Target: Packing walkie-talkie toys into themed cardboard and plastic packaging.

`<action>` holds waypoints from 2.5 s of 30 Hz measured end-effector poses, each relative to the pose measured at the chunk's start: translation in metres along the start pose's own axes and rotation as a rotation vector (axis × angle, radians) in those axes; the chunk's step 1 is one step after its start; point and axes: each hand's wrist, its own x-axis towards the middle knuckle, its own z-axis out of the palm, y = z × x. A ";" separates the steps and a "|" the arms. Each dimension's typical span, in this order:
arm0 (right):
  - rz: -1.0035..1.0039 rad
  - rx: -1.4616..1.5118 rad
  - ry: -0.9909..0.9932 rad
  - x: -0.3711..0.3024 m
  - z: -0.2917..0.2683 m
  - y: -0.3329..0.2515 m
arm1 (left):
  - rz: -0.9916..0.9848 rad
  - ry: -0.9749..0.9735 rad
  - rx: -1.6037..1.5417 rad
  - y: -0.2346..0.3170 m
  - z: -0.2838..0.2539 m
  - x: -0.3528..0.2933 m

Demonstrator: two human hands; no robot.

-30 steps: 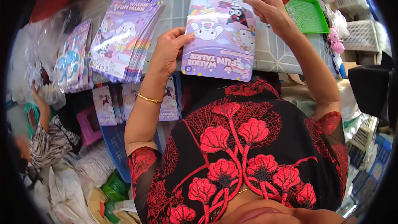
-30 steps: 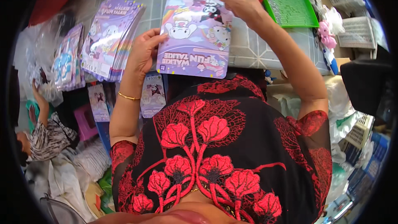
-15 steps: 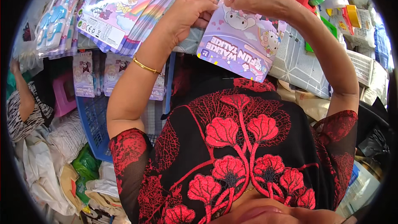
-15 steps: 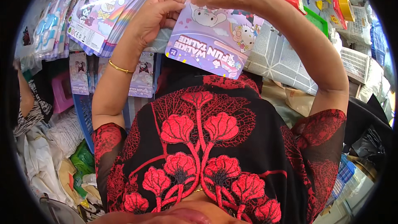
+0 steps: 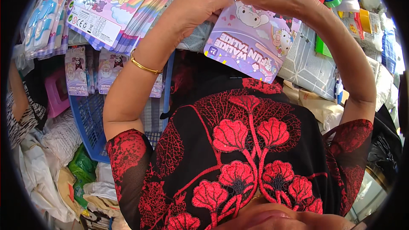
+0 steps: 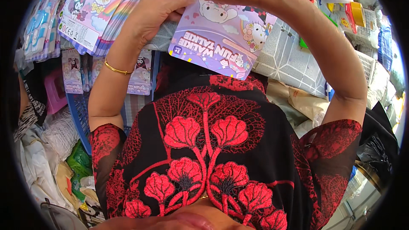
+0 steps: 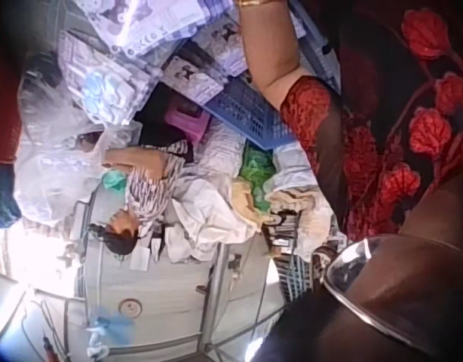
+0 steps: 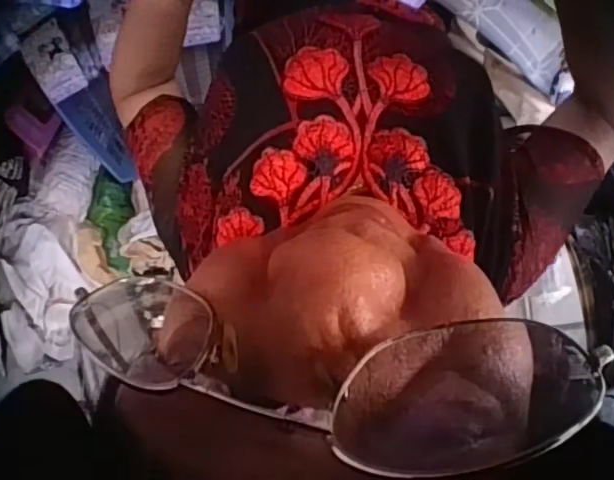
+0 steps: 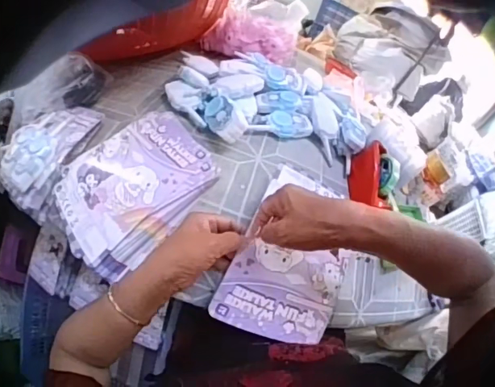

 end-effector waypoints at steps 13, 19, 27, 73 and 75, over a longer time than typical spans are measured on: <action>0.262 -0.238 -0.074 0.005 -0.008 -0.040 | -0.213 -0.164 0.217 0.007 -0.012 0.018; -0.069 -0.068 -0.157 -0.003 -0.017 -0.007 | -0.079 -0.039 0.314 0.002 -0.006 0.018; 0.522 0.362 -0.135 -0.012 -0.011 -0.042 | 0.134 0.042 0.381 -0.007 -0.003 0.013; -0.643 -0.682 0.840 -0.037 0.079 0.070 | 0.357 0.222 0.375 -0.021 0.011 0.024; -0.655 -0.673 0.852 -0.038 0.081 0.072 | 0.347 0.214 0.414 -0.018 0.011 0.021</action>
